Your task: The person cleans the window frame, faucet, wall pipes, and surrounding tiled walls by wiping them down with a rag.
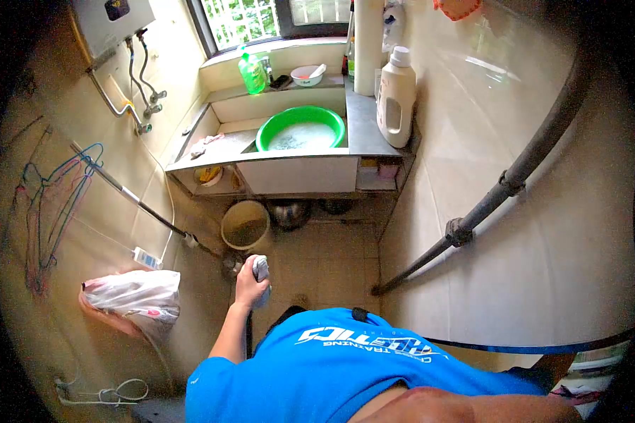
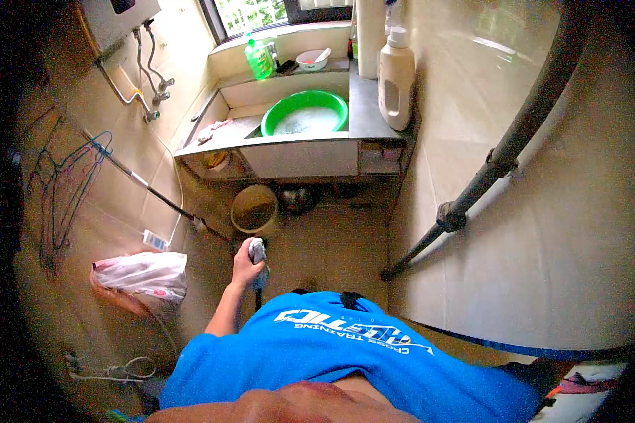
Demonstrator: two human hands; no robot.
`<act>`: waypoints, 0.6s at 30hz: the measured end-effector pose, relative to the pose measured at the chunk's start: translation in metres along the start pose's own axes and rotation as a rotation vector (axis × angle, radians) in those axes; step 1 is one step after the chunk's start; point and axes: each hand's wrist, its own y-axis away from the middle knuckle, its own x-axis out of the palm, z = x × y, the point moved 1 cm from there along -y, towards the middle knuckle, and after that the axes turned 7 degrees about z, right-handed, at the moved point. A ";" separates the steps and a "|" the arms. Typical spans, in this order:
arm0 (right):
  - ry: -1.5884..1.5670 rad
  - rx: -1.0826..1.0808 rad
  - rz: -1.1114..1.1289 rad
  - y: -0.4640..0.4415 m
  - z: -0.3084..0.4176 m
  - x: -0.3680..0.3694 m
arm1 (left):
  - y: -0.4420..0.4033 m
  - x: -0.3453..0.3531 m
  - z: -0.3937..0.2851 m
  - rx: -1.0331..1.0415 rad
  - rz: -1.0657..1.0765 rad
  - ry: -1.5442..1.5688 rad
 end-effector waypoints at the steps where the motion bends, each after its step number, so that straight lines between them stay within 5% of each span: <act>1: 0.018 -0.003 0.007 0.001 -0.005 0.004 | -0.002 0.000 -0.001 -0.007 -0.004 0.004; 18: 0.059 0.012 0.053 0.003 -0.016 0.006 | 0.007 -0.005 -0.015 0.059 0.057 -0.034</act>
